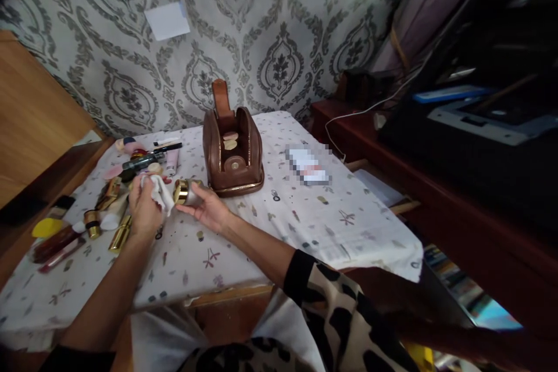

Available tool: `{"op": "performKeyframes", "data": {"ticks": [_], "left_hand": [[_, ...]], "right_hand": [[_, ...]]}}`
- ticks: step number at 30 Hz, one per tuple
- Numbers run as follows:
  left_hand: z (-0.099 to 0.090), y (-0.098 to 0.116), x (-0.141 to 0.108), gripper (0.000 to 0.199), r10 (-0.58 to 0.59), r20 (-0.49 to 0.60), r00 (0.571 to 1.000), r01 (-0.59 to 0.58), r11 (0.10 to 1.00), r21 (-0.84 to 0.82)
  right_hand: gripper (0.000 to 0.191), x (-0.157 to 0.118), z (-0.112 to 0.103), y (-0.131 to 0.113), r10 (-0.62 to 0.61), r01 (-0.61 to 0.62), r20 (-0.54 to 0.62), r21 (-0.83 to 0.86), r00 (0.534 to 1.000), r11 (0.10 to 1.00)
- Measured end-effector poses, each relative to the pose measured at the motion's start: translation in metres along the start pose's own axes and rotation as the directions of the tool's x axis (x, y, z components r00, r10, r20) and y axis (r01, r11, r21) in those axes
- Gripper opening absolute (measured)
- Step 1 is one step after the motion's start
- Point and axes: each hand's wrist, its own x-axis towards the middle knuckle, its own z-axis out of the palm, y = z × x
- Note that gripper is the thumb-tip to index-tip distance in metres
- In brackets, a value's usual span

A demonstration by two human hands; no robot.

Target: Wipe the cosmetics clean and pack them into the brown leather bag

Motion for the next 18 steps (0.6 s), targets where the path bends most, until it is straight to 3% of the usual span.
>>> {"op": "performKeyframes", "data": {"ticks": [2,3,4,6,7,8,10,12,14,18], "left_hand": [[0.004,0.01,-0.008,0.029,0.164,0.052,0.985,-0.167,0.983,0.076],[0.006,0.015,-0.013,0.03,0.24,0.145,0.96,-0.263,0.952,0.159],[0.008,0.018,-0.017,0.03,0.296,0.284,0.912,-0.367,0.898,0.241],[0.011,0.02,-0.024,0.03,0.331,0.536,0.776,-0.555,0.761,0.334],[0.012,0.019,-0.026,0.031,0.33,0.607,0.723,-0.616,0.706,0.349],[0.012,0.017,-0.027,0.031,0.33,0.631,0.703,-0.643,0.674,0.364],[0.011,0.013,-0.025,0.032,0.316,0.575,0.755,-0.607,0.669,0.429],[0.009,0.011,-0.021,0.034,0.26,0.483,0.836,-0.507,0.703,0.499],[0.007,0.013,-0.017,0.035,0.169,0.422,0.891,-0.398,0.737,0.546],[0.003,0.017,-0.011,0.034,0.022,0.381,0.924,-0.245,0.8,0.548]], "right_hand": [[0.022,0.001,-0.001,0.003,-0.022,0.021,-0.007,-0.025,1.0,0.999],[0.024,0.002,-0.002,0.005,-0.037,0.036,-0.016,-0.032,0.999,0.999],[0.025,0.002,-0.003,0.007,-0.052,0.051,-0.029,-0.036,0.998,0.998],[0.025,0.004,-0.005,0.009,-0.074,0.072,-0.048,-0.046,0.996,0.996],[0.026,0.004,-0.007,0.01,-0.077,0.074,-0.046,-0.055,0.996,0.996],[0.028,0.005,-0.008,0.011,-0.074,0.071,-0.035,-0.068,0.997,0.995],[0.038,0.005,-0.01,0.011,-0.049,0.048,-0.004,-0.111,0.999,0.993],[0.053,0.005,-0.01,0.011,-0.027,0.031,0.023,-0.176,0.999,0.984],[0.064,0.003,-0.009,0.012,-0.035,0.042,0.032,-0.252,0.999,0.967],[0.072,0.0,-0.009,0.014,-0.115,0.121,0.04,-0.429,0.993,0.895]]}}
